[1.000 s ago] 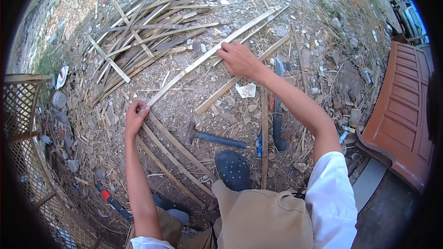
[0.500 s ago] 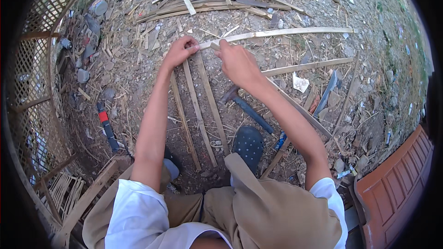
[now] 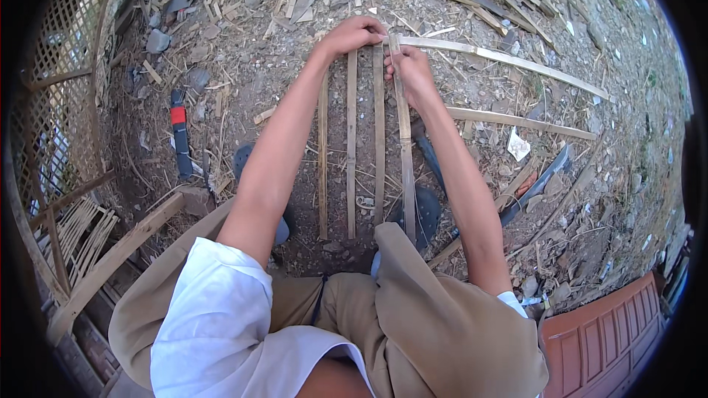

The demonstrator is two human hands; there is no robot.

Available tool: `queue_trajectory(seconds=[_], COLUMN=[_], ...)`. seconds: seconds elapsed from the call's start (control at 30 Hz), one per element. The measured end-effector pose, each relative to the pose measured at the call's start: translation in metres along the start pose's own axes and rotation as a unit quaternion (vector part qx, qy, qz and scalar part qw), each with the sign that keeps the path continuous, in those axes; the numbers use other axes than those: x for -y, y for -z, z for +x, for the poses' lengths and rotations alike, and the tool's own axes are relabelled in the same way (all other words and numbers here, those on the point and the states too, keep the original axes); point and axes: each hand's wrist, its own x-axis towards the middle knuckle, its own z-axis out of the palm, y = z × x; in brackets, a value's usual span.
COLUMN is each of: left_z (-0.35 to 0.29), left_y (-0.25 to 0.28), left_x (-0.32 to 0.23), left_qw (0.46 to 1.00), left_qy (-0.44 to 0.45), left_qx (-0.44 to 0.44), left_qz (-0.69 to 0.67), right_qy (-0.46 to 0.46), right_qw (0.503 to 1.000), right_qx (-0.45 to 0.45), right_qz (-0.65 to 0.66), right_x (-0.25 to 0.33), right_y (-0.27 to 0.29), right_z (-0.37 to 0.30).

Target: The person is assembling a bamboo lattice structure on the ground, positioning thin strips and securing them with nails using a hammer.

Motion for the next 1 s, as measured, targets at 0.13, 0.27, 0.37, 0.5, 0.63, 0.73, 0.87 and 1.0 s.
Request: queue_trajectory(seconds=[0.13, 0.27, 0.37, 0.5, 0.63, 0.73, 0.87, 1.0], left_z=[0.005, 0.005, -0.004, -0.034, -0.097, -0.131, -0.142, -0.129], left_y=[-0.002, -0.001, -0.002, -0.012, -0.065, -0.128, -0.179, -0.201], left_x=[0.002, 0.002, 0.006, -0.02, -0.051, -0.033, -0.069, -0.079], left_qw=[1.0, 1.0, 0.991, 0.902, 0.954, 0.904, 0.901, 0.894], left_qy=[-0.015, -0.025, -0.1, -0.27, -0.174, -0.206, -0.178, -0.23], left_qx=[0.005, 0.004, -0.069, -0.236, -0.059, 0.025, 0.02, 0.001], left_qz=[-0.007, -0.015, 0.056, 0.242, 0.235, 0.373, 0.395, 0.385], right_qy=[-0.024, 0.02, -0.021, -0.011, 0.022, 0.058, 0.052, 0.026], right_qw=[0.993, 0.998, 0.999, 0.959, 0.955, 0.968, 0.995, 0.989], right_qx=[0.039, 0.047, -0.024, 0.077, 0.038, -0.022, -0.07, -0.018], right_qz=[0.113, 0.049, -0.043, -0.273, -0.294, -0.243, -0.04, 0.147], right_x=[-0.006, 0.0, 0.004, 0.012, 0.024, 0.028, 0.036, 0.067], right_y=[0.028, 0.034, 0.032, 0.058, 0.076, 0.1, 0.129, 0.116], right_z=[0.0, -0.01, -0.018, -0.037, -0.076, -0.091, -0.134, -0.172])
